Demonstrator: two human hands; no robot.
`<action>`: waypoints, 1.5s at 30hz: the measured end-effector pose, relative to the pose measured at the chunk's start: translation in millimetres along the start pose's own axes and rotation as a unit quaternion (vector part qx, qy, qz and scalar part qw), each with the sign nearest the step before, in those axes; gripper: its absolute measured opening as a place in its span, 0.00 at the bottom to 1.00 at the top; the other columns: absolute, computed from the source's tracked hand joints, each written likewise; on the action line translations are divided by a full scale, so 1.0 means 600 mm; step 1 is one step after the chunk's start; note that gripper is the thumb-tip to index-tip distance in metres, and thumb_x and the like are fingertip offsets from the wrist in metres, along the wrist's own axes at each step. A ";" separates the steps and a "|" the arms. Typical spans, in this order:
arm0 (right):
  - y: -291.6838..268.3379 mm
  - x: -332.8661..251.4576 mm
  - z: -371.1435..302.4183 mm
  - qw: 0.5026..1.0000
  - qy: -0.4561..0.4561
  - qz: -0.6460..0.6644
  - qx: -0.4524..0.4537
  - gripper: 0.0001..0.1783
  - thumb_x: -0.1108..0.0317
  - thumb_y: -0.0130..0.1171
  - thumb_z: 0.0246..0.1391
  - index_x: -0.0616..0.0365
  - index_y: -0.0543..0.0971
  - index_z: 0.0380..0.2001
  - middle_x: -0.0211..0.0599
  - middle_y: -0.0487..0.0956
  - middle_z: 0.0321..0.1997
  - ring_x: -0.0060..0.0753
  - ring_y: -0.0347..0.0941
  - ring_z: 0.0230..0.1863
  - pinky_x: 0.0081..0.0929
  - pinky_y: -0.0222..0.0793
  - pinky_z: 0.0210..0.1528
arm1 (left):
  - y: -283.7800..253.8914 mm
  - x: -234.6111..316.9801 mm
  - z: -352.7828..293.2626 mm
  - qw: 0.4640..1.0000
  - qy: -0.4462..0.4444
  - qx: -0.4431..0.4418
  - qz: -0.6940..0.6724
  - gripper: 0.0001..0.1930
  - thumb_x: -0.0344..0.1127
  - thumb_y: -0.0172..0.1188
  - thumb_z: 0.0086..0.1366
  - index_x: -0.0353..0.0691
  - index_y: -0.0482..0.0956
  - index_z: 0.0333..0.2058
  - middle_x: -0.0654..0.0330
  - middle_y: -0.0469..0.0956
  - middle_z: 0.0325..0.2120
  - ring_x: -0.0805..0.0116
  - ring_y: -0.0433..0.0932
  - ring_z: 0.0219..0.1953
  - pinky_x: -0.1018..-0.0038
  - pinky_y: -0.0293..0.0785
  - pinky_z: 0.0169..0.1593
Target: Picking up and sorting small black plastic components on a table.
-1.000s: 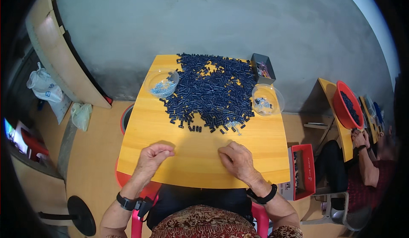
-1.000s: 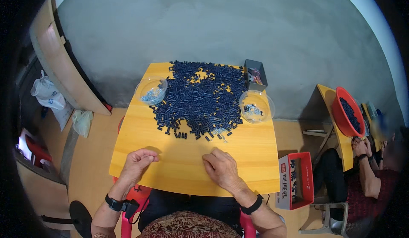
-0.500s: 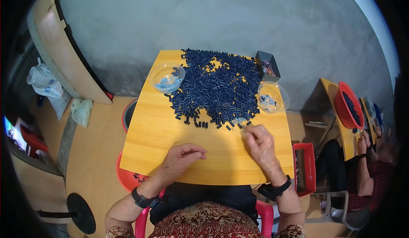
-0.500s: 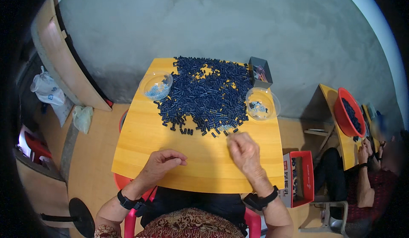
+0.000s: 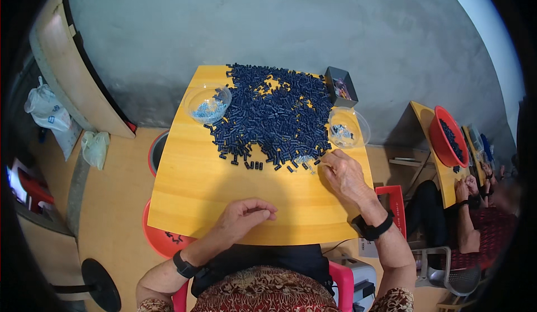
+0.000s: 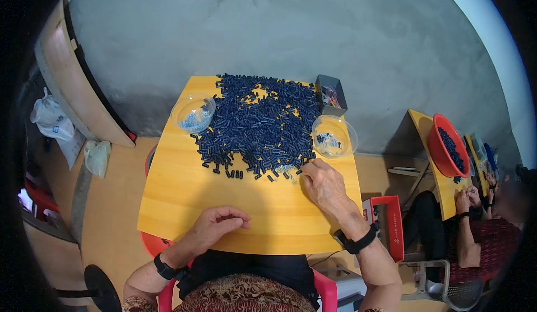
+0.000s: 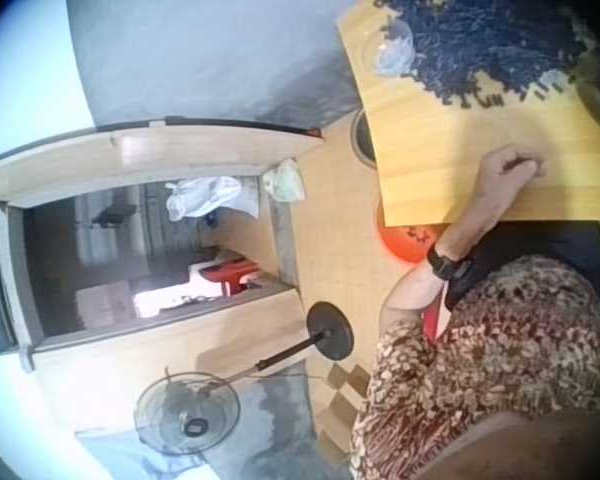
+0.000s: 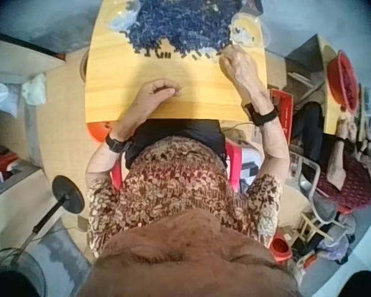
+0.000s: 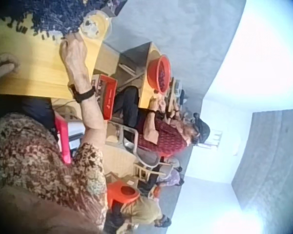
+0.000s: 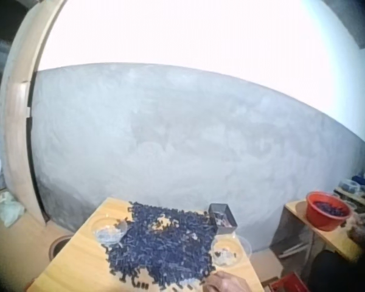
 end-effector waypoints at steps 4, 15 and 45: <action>0.024 -0.002 0.015 0.999 -0.040 -0.023 0.024 0.05 0.76 0.58 0.45 0.60 0.78 0.29 0.44 0.75 0.30 0.48 0.74 0.35 0.41 0.72 0.39 | 0.006 -0.006 0.003 1.000 -0.009 -0.004 -0.012 0.12 0.32 0.53 0.66 0.31 0.77 0.44 0.58 0.80 0.37 0.74 0.77 0.42 0.78 0.69 0.51; 0.047 -0.007 0.024 0.998 -0.059 -0.032 -0.001 0.05 0.76 0.59 0.44 0.60 0.77 0.28 0.43 0.74 0.29 0.48 0.73 0.36 0.40 0.72 0.40 | 0.011 -0.014 -0.005 1.000 0.012 0.002 -0.022 0.12 0.33 0.53 0.66 0.31 0.77 0.43 0.58 0.80 0.36 0.74 0.77 0.42 0.78 0.69 0.50; -0.027 -0.214 -0.117 0.963 -0.125 0.207 0.121 0.10 0.82 0.64 0.42 0.63 0.76 0.31 0.42 0.78 0.31 0.41 0.76 0.32 0.30 0.72 0.33 | 0.039 0.009 -0.021 0.989 0.122 0.066 -0.055 0.09 0.29 0.60 0.63 0.32 0.78 0.40 0.63 0.79 0.36 0.80 0.75 0.41 0.81 0.72 0.47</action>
Point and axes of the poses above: each hand's wrist, its own z-axis towards the middle knuckle, its own y-axis out of the palm, x = y × z, the point moved 8 cm from there along z, towards the middle knuckle
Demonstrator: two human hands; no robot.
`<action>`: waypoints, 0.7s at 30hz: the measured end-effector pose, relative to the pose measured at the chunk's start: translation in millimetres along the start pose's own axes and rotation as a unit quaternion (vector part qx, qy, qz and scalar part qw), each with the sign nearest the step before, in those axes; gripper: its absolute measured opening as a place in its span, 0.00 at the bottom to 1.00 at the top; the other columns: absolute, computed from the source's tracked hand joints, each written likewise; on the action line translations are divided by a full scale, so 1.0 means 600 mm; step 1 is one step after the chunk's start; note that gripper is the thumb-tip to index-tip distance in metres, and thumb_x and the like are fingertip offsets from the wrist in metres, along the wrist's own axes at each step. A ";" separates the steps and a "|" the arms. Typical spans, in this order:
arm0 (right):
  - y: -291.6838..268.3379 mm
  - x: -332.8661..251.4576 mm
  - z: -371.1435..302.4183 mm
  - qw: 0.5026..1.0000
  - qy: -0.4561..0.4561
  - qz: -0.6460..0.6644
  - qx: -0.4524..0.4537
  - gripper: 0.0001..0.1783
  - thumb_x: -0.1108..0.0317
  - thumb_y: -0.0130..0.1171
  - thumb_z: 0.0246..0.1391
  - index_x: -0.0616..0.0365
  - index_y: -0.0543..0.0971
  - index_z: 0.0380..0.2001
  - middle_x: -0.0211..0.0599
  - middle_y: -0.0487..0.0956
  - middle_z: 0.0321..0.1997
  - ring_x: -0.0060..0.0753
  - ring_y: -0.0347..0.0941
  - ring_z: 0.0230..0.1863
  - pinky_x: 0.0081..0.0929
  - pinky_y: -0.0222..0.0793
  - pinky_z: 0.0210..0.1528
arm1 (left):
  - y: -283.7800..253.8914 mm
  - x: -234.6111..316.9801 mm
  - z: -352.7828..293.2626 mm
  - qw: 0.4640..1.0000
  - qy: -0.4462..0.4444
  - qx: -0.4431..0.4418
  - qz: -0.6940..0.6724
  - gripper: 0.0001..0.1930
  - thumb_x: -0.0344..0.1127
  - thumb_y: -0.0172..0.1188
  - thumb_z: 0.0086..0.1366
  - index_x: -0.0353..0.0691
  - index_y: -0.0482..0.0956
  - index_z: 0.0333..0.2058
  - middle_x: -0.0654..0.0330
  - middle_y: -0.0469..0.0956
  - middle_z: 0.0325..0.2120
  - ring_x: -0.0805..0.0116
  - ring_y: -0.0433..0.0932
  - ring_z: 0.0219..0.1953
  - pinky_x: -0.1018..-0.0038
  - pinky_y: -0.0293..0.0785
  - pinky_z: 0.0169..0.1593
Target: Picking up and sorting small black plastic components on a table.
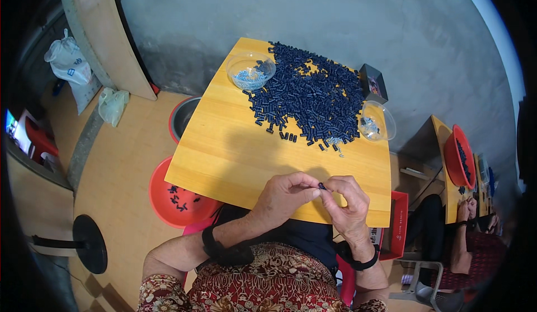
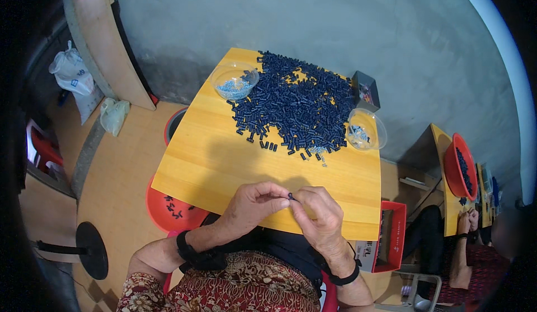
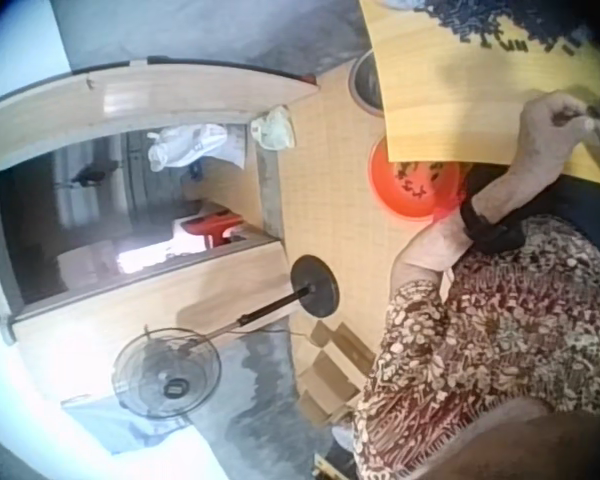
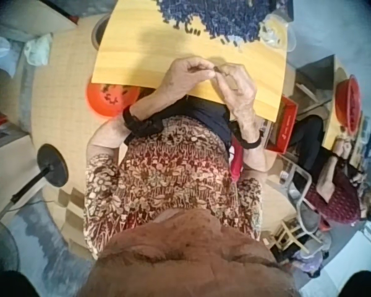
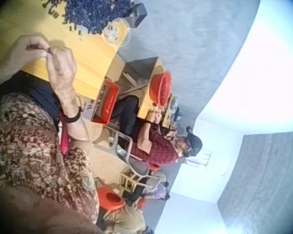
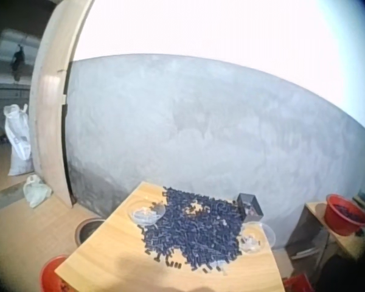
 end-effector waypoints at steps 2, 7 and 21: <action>0.000 0.000 -0.001 1.000 0.001 0.007 0.004 0.10 0.82 0.64 0.42 0.63 0.77 0.31 0.43 0.78 0.30 0.41 0.76 0.32 0.30 0.72 0.33 | 0.000 -0.001 -0.001 1.000 -0.003 0.003 0.011 0.09 0.29 0.60 0.63 0.32 0.78 0.41 0.63 0.79 0.36 0.80 0.75 0.41 0.81 0.72 0.47; 0.005 -0.013 -0.007 0.999 0.011 -0.027 0.011 0.10 0.82 0.64 0.42 0.63 0.77 0.30 0.41 0.78 0.29 0.41 0.76 0.30 0.31 0.72 0.32 | 0.001 0.001 -0.001 1.000 0.024 0.015 0.004 0.06 0.28 0.60 0.63 0.33 0.78 0.37 0.67 0.77 0.32 0.83 0.73 0.36 0.83 0.71 0.41; 0.017 0.000 -0.009 0.998 0.029 0.040 -0.038 0.11 0.81 0.63 0.45 0.62 0.77 0.35 0.41 0.77 0.30 0.41 0.75 0.31 0.31 0.72 0.32 | -0.008 -0.023 0.005 0.998 -0.052 0.010 0.027 0.06 0.30 0.59 0.63 0.33 0.78 0.35 0.68 0.77 0.31 0.83 0.73 0.35 0.83 0.69 0.41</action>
Point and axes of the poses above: each hand's wrist, its own z-axis towards the middle knuckle, its own y-axis out of the palm, x = y × z, the point moved 8 cm from there along z, towards the middle knuckle
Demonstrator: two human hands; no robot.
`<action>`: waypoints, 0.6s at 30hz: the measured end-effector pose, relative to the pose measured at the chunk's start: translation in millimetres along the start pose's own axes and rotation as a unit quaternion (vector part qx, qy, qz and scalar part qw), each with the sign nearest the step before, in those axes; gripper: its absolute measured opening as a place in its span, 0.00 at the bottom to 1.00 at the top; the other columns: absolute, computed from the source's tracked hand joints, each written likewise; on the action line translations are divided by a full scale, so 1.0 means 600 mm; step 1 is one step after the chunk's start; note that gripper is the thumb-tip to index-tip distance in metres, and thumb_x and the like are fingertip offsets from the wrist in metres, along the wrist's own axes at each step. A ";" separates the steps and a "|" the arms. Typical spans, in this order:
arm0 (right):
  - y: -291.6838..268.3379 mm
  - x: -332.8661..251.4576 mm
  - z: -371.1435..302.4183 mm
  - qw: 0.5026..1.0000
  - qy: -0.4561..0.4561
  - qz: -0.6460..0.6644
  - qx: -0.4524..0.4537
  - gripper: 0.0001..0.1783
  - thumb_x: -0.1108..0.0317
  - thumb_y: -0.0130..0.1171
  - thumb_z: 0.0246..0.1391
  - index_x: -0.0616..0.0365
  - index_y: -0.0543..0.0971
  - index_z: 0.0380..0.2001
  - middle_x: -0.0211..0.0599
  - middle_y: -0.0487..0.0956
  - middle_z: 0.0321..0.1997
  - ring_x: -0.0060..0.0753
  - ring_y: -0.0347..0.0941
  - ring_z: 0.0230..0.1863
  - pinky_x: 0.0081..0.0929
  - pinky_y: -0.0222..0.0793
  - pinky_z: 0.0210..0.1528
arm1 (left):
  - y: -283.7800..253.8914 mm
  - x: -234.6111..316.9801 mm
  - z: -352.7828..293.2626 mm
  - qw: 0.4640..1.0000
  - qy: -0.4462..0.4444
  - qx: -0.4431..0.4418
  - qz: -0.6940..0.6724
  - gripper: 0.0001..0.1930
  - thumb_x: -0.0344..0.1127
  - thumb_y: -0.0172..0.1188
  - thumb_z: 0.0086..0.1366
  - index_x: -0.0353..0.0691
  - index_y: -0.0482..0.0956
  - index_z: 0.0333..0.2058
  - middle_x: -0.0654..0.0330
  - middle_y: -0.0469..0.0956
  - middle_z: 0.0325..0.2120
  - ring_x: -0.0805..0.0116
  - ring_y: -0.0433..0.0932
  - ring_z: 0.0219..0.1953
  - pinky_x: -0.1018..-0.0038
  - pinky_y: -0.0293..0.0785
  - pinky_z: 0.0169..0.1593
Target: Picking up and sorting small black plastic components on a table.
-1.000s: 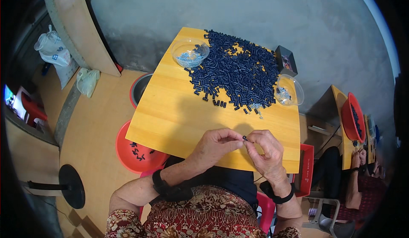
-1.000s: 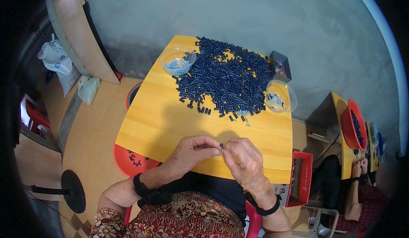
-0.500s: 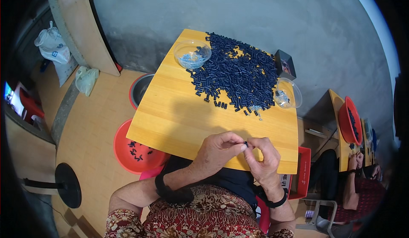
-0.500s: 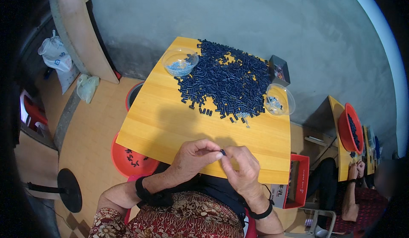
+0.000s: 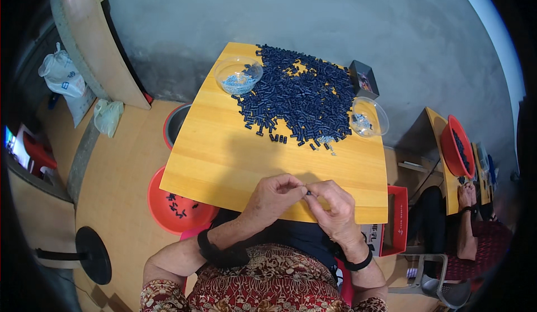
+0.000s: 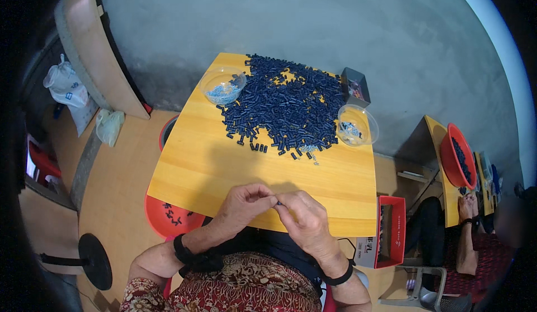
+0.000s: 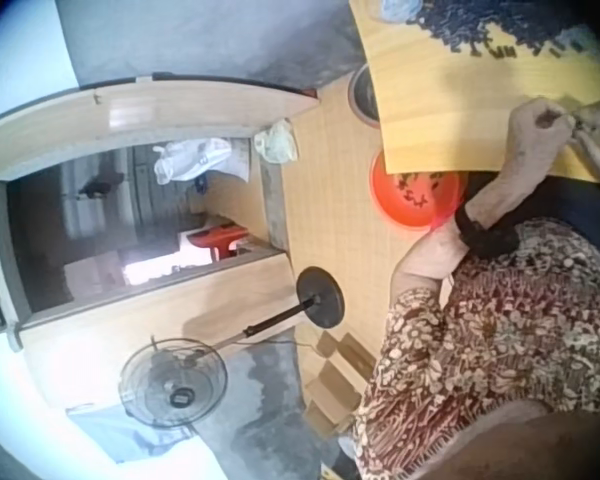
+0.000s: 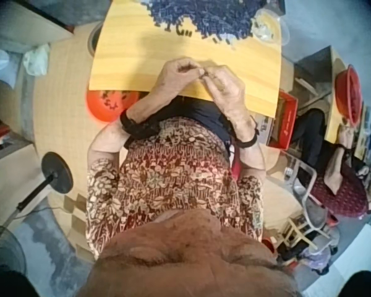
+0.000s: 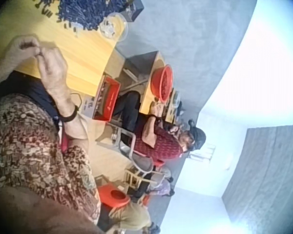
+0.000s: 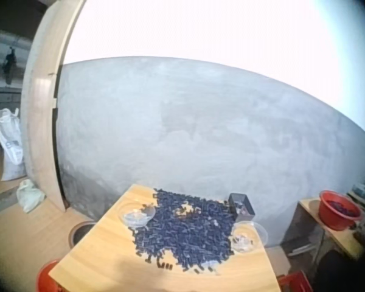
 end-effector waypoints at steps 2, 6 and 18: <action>0.003 0.001 -0.003 0.999 -0.021 -0.028 0.006 0.11 0.81 0.63 0.45 0.62 0.77 0.34 0.42 0.77 0.29 0.42 0.75 0.30 0.31 0.72 0.32 | 0.000 -0.006 0.002 1.000 0.002 0.005 0.009 0.06 0.31 0.60 0.63 0.33 0.78 0.35 0.68 0.77 0.31 0.83 0.73 0.35 0.83 0.69 0.41; 0.009 0.007 -0.005 0.999 -0.017 -0.028 0.008 0.11 0.81 0.63 0.45 0.62 0.77 0.34 0.42 0.76 0.29 0.44 0.74 0.30 0.33 0.71 0.32 | -0.002 -0.005 0.002 1.000 -0.001 -0.002 -0.006 0.07 0.32 0.61 0.62 0.34 0.79 0.36 0.67 0.77 0.32 0.82 0.73 0.36 0.83 0.69 0.42; 0.007 0.013 -0.001 1.000 -0.006 -0.026 -0.012 0.13 0.79 0.65 0.43 0.61 0.76 0.34 0.42 0.76 0.30 0.44 0.74 0.31 0.33 0.71 0.33 | -0.009 -0.029 0.010 0.998 -0.045 -0.013 -0.049 0.07 0.31 0.61 0.60 0.36 0.79 0.36 0.67 0.77 0.32 0.81 0.73 0.38 0.82 0.68 0.43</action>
Point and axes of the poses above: each hand's wrist, its own z-axis towards the middle knuckle, its own y-axis out of the palm, x = y × z, the point moved 8 cm from there along z, towards the middle knuckle
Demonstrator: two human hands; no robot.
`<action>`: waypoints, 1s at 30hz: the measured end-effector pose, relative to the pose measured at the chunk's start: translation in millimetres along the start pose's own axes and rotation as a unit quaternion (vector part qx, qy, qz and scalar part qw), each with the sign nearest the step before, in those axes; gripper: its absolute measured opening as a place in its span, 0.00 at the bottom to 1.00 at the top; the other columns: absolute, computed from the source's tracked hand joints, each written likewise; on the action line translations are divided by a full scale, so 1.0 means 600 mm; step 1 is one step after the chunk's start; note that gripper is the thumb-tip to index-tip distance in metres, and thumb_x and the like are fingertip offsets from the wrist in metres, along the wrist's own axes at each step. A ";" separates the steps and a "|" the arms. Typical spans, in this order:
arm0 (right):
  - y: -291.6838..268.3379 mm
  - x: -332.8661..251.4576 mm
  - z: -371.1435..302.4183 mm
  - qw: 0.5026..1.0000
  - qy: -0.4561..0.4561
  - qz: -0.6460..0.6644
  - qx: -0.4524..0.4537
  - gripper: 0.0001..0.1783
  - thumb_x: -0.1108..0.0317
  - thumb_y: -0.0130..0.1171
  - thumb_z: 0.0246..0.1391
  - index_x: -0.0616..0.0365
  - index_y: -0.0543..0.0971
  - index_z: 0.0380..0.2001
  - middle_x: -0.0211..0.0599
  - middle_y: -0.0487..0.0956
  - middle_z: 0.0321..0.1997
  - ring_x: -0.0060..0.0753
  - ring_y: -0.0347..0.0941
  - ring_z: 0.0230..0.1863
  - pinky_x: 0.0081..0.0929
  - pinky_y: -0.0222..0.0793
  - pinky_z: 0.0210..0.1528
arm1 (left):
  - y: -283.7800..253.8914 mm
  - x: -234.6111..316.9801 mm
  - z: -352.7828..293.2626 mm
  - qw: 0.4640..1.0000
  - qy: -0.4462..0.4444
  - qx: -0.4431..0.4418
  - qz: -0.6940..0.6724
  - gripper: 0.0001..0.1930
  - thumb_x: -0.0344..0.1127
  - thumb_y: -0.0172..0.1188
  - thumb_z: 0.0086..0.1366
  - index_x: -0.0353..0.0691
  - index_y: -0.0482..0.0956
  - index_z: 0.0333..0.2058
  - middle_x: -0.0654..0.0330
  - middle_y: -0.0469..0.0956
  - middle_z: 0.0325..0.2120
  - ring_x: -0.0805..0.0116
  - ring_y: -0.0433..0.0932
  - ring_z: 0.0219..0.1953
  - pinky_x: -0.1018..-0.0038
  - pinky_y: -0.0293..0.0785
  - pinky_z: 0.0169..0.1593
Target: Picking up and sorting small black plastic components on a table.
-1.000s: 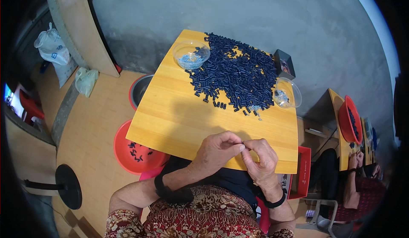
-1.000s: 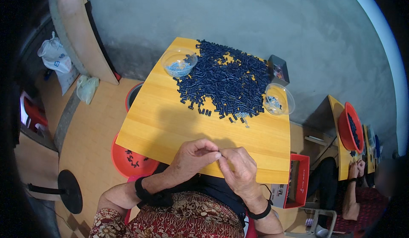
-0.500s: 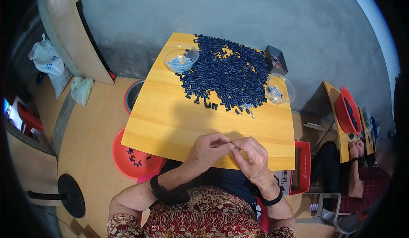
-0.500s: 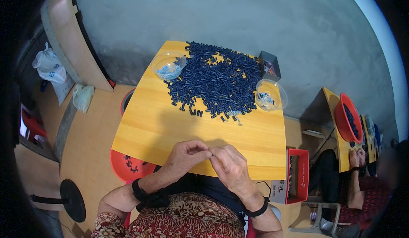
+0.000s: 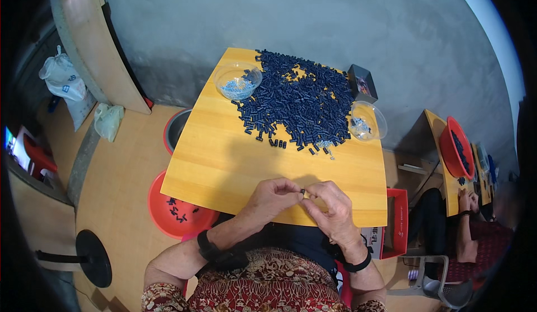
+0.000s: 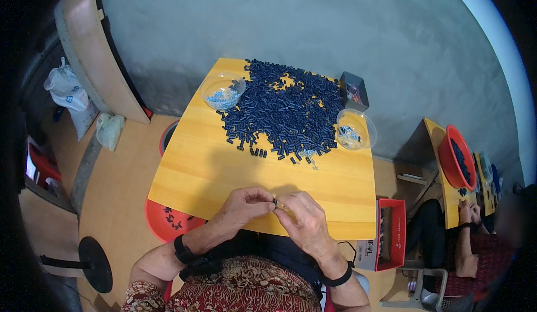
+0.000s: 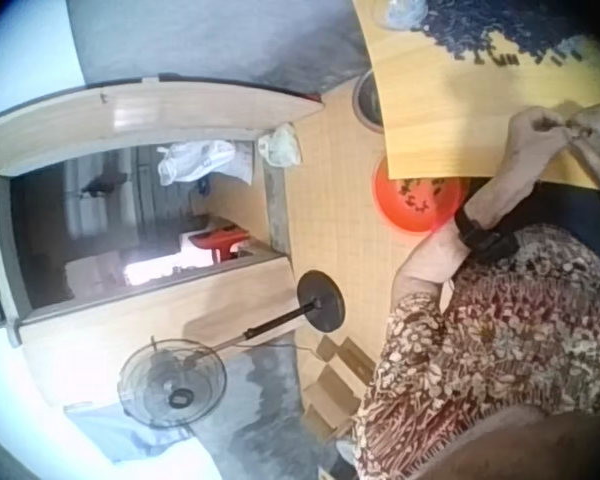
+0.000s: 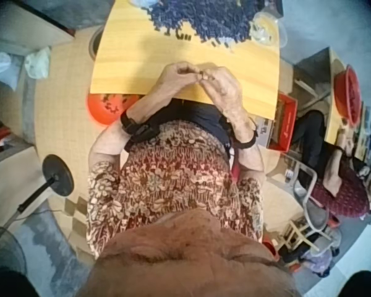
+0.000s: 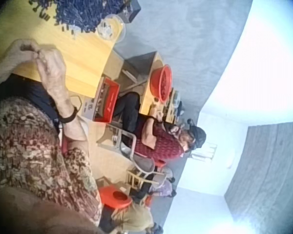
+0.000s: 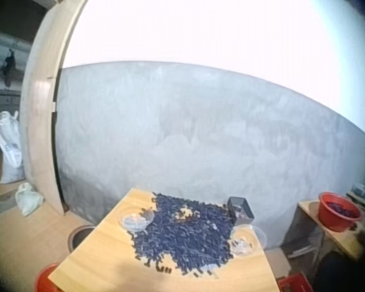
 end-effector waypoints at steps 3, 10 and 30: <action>-0.002 0.009 -0.004 1.000 0.015 0.012 0.002 0.14 0.79 0.66 0.42 0.61 0.77 0.35 0.41 0.76 0.30 0.43 0.74 0.31 0.33 0.71 0.33 | 0.001 0.005 -0.004 1.000 0.010 0.004 0.010 0.07 0.29 0.62 0.60 0.36 0.79 0.36 0.68 0.77 0.32 0.81 0.73 0.38 0.81 0.69 0.44; -0.004 0.001 -0.004 0.999 -0.031 -0.030 0.014 0.15 0.80 0.67 0.37 0.62 0.78 0.32 0.38 0.78 0.28 0.37 0.76 0.32 0.30 0.71 0.34 | 0.007 0.017 -0.006 1.000 0.011 -0.020 0.018 0.08 0.30 0.60 0.62 0.35 0.79 0.38 0.66 0.78 0.33 0.80 0.74 0.39 0.81 0.69 0.45; -0.008 -0.005 -0.005 0.996 -0.068 -0.036 0.041 0.16 0.79 0.67 0.36 0.61 0.78 0.33 0.40 0.77 0.30 0.43 0.74 0.31 0.33 0.69 0.34 | 0.009 0.014 -0.003 1.000 -0.002 -0.014 -0.021 0.07 0.32 0.60 0.62 0.36 0.80 0.37 0.67 0.78 0.33 0.80 0.73 0.38 0.81 0.68 0.45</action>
Point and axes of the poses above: each hand's wrist, its own z-axis towards the middle knuckle, its own y-axis out of the palm, x = y × z, the point moved 8 cm from there along z, towards the middle knuckle
